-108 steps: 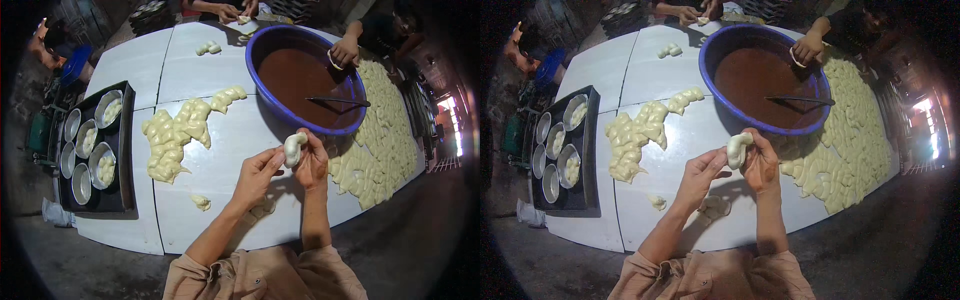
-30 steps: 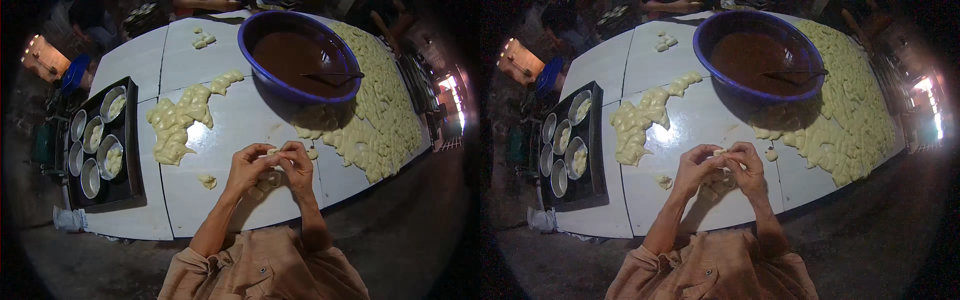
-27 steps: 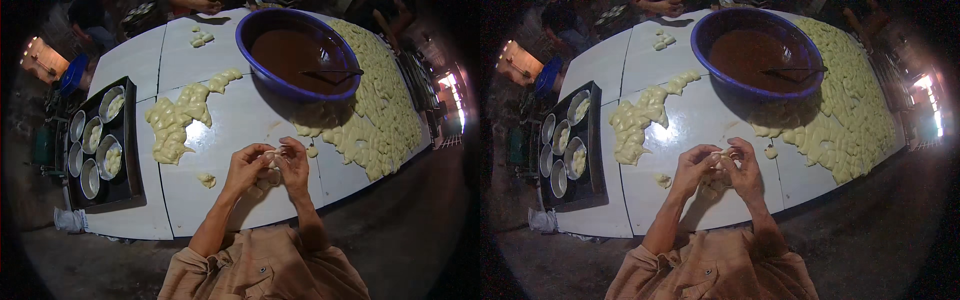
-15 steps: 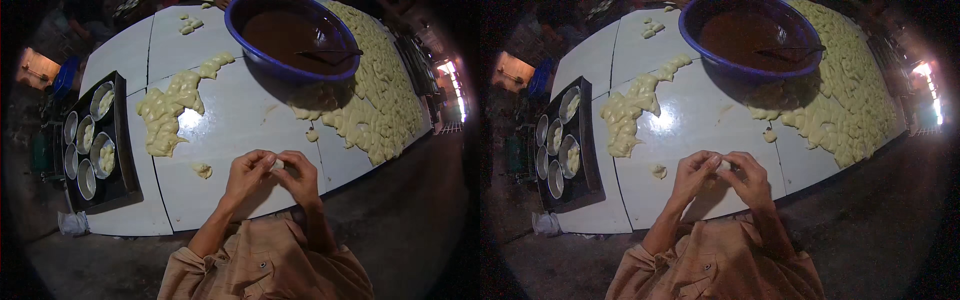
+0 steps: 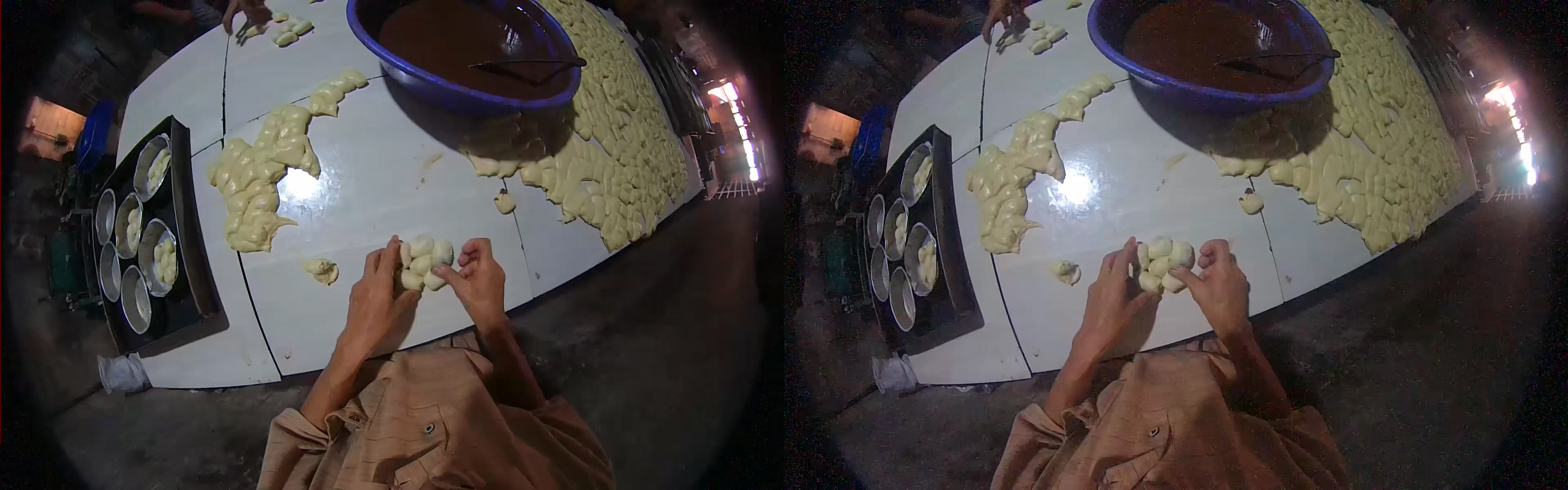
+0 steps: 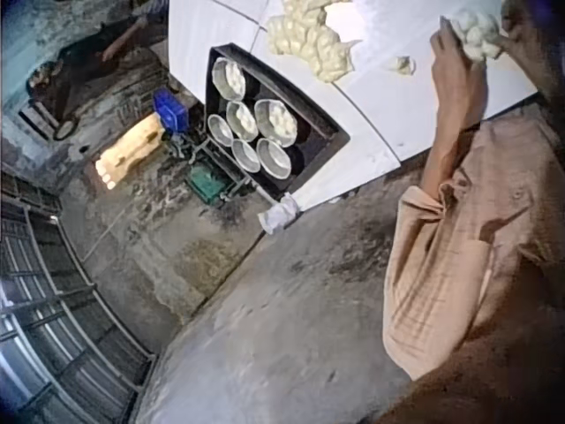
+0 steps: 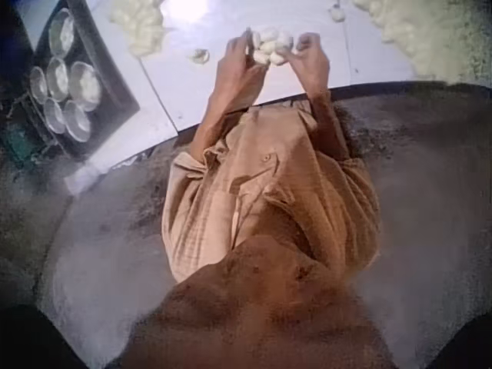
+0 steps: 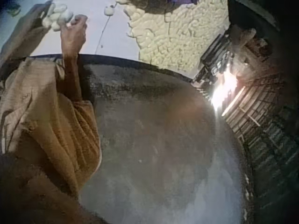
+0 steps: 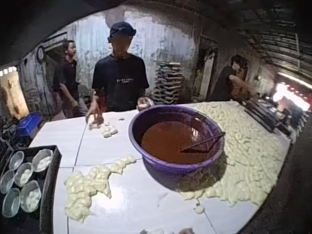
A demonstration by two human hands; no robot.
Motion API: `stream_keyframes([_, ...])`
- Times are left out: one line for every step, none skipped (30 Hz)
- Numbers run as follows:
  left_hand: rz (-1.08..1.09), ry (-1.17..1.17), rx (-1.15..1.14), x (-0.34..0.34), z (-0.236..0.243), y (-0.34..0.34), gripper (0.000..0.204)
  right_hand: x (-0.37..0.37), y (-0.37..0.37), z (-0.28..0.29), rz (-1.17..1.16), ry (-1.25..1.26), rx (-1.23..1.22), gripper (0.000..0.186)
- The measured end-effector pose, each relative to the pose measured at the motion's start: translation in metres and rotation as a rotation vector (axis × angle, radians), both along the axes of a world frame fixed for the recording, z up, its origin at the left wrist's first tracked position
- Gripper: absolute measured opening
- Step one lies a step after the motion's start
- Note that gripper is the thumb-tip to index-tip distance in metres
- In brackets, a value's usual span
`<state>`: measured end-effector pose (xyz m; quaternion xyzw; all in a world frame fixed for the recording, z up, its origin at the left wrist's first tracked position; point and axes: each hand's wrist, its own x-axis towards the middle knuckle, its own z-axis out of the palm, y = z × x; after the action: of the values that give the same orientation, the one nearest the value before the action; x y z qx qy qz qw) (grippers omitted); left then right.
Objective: The person folds and shapes dough pieces around filling by hand, groups them together, and places the assembled dough clusters into baking tins on a tray.
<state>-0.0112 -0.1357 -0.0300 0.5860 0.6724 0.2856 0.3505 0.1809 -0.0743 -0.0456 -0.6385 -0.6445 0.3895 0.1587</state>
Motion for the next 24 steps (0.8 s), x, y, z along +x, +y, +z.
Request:
stream_keyframes([0.000,-0.008,-0.021,0.003,-0.002,0.001,0.096,0.003,-0.002,0.000,-0.039,0.035,0.015,0.050])
stream_keyframes([0.001,-0.015,-0.042,0.005,-0.003,0.001,0.096,0.007,-0.003,0.000,-0.033,0.035,0.015,0.050])
stream_keyframes([0.013,0.003,-0.031,0.005,-0.001,0.001,0.097,0.012,-0.003,0.000,-0.145,0.256,-0.095,0.050])
stream_keyframes([0.015,0.003,-0.029,0.005,0.001,0.001,0.097,0.017,-0.004,0.000,-0.262,0.476,-0.204,0.050])
stream_keyframes([0.055,0.009,-0.068,0.005,0.004,0.000,0.097,0.024,-0.006,-0.003,-0.194,0.415,-0.127,0.061])
stream_keyframes([0.096,0.015,-0.106,0.006,0.007,0.001,0.097,0.024,-0.007,-0.006,-0.192,0.415,-0.125,0.061])
stream_keyframes([0.094,0.017,-0.123,0.006,0.010,0.004,0.095,0.020,-0.007,-0.005,-0.105,0.395,-0.103,0.066])
stream_keyframes([0.101,0.019,-0.121,0.009,0.008,0.008,0.095,0.014,-0.005,-0.004,-0.017,0.374,-0.080,0.072])
stream_keyframes([0.056,0.033,-0.095,0.015,0.002,0.012,0.093,0.009,-0.002,0.001,0.086,0.252,-0.090,0.075])
stream_keyframes([0.024,0.061,-0.067,0.017,-0.001,0.014,0.091,0.001,0.002,0.002,0.198,0.136,0.023,0.070])
stream_keyframes([0.046,-0.009,-0.022,0.017,-0.003,0.015,0.082,-0.005,0.006,0.005,0.214,0.134,-0.002,0.067])
stream_keyframes([0.073,0.007,-0.014,0.017,-0.003,0.015,0.082,-0.011,0.010,0.008,0.234,0.133,-0.026,0.064])
stream_keyframes([0.101,-0.087,-0.035,0.013,-0.004,0.014,0.080,-0.017,0.014,0.008,0.272,0.189,-0.040,0.059])
stream_keyframes([0.136,-0.179,-0.054,0.009,0.000,0.015,0.078,-0.020,0.019,0.006,0.318,0.247,-0.059,0.056])
stream_keyframes([0.188,-0.274,-0.098,0.012,0.008,0.013,0.073,-0.021,0.021,0.012,0.305,0.280,-0.146,0.052])
stream_keyframes([0.161,-0.316,-0.072,0.006,0.012,0.013,0.069,-0.018,0.024,-0.002,0.321,0.433,-0.140,0.051])
stream_keyframes([0.164,-0.389,-0.031,0.008,0.001,0.011,0.069,-0.007,0.023,-0.017,0.194,0.657,-0.337,0.049])
stream_keyframes([0.159,-0.459,-0.047,0.003,-0.003,0.007,0.071,-0.018,0.021,0.008,0.140,0.775,-0.492,0.047])
stream_keyframes([0.110,-0.489,-0.086,-0.002,0.009,0.009,0.074,-0.022,0.020,0.023,0.103,0.813,-0.556,0.046])
stream_keyframes([0.117,-0.619,-0.080,-0.007,0.021,0.006,0.076,-0.021,0.022,0.021,0.147,0.775,-0.478,0.046])
stream_keyframes([0.159,-0.629,-0.072,-0.013,0.017,-0.006,0.077,-0.039,0.020,0.052,0.189,0.720,-0.516,0.046])
stream_keyframes([0.186,-0.650,-0.065,-0.018,0.014,-0.016,0.078,-0.049,0.014,0.064,0.124,0.784,-0.625,0.046])
stream_keyframes([0.199,-0.614,-0.060,-0.031,0.021,-0.022,0.080,-0.058,0.014,0.064,0.218,0.758,-0.590,0.046])
stream_keyframes([0.210,-0.580,-0.056,-0.045,0.029,-0.031,0.081,-0.071,0.016,0.064,0.309,0.733,-0.552,0.046])
